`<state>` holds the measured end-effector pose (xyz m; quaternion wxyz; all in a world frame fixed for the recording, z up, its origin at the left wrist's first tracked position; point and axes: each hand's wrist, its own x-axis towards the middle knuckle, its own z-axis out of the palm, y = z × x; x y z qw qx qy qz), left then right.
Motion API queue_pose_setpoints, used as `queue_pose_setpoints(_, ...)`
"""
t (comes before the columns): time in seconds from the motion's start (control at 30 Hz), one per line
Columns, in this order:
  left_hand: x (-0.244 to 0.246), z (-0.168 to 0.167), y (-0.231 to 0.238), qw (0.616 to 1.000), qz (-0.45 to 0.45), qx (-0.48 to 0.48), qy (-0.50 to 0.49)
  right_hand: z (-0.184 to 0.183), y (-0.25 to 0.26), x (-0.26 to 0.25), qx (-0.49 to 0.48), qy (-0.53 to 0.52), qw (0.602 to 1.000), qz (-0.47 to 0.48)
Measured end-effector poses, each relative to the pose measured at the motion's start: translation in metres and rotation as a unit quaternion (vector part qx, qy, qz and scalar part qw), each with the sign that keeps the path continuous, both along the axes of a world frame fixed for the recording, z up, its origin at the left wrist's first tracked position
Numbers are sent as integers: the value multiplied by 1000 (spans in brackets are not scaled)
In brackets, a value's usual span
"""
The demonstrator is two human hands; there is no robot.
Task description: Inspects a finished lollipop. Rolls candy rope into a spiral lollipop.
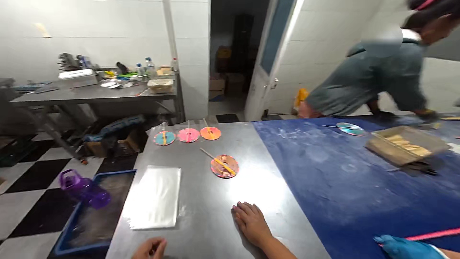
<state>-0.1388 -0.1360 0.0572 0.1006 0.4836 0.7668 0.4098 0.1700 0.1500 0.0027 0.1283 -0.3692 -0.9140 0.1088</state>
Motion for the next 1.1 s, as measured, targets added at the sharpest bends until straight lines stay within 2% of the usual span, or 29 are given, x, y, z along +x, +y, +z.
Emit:
queue_pose_setpoints(0.07, -39, 12, 12, 995, 98, 9, -1, -3, 13, -19, -6, 15, 1000, -1)
queue_pose_setpoints(0.13, -82, 17, 35, 987, 158, -13, 4, -4, 21, -29, 13, 38, 999, -37)
queue_pose_setpoints(0.27, -150, 19, 89, 974, 183, -125, -51, 3, 23, -39, 62, 30, 987, -142)
queue_pose_setpoints(0.33, -172, 13, 118, 971, 177, -145, -63, 12, 20, -48, 75, 21, 989, -127)
queue_pose_setpoints(0.4, -185, 11, 145, 970, 155, -170, -75, 23, 21, -64, 64, 12, 995, -73)
queue_pose_setpoints(0.5, -200, 12, 172, 950, 149, -259, -94, 40, 43, -99, 21, -4, 1000, -18)
queue_pose_setpoints(0.57, -212, 5, 178, 936, 167, -291, -110, 50, 68, -127, -29, -31, 999, -22)
queue_pose_setpoints(0.73, -222, 3, 176, 928, 169, -299, -145, 56, 148, -196, -118, -80, 985, -97)
queue_pose_setpoints(0.83, -220, 2, 168, 938, 184, -264, -131, 55, 168, -222, -155, -87, 973, -147)
queue_pose_setpoints(0.9, -211, 5, 162, 950, 200, -216, -102, 58, 165, -230, -124, -76, 979, -142)
queue_pose_setpoints(1.0, -199, 6, 153, 984, 162, -65, -14, 58, 162, -233, -65, -86, 990, -86)
queue_pose_setpoints(1.07, -181, 24, 158, 986, 161, 19, -33, 66, 158, -228, -32, -80, 995, -45)
queue_pose_setpoints(1.1, -169, 37, 163, 981, 177, 49, -61, 73, 155, -223, -1, -45, 998, -34)
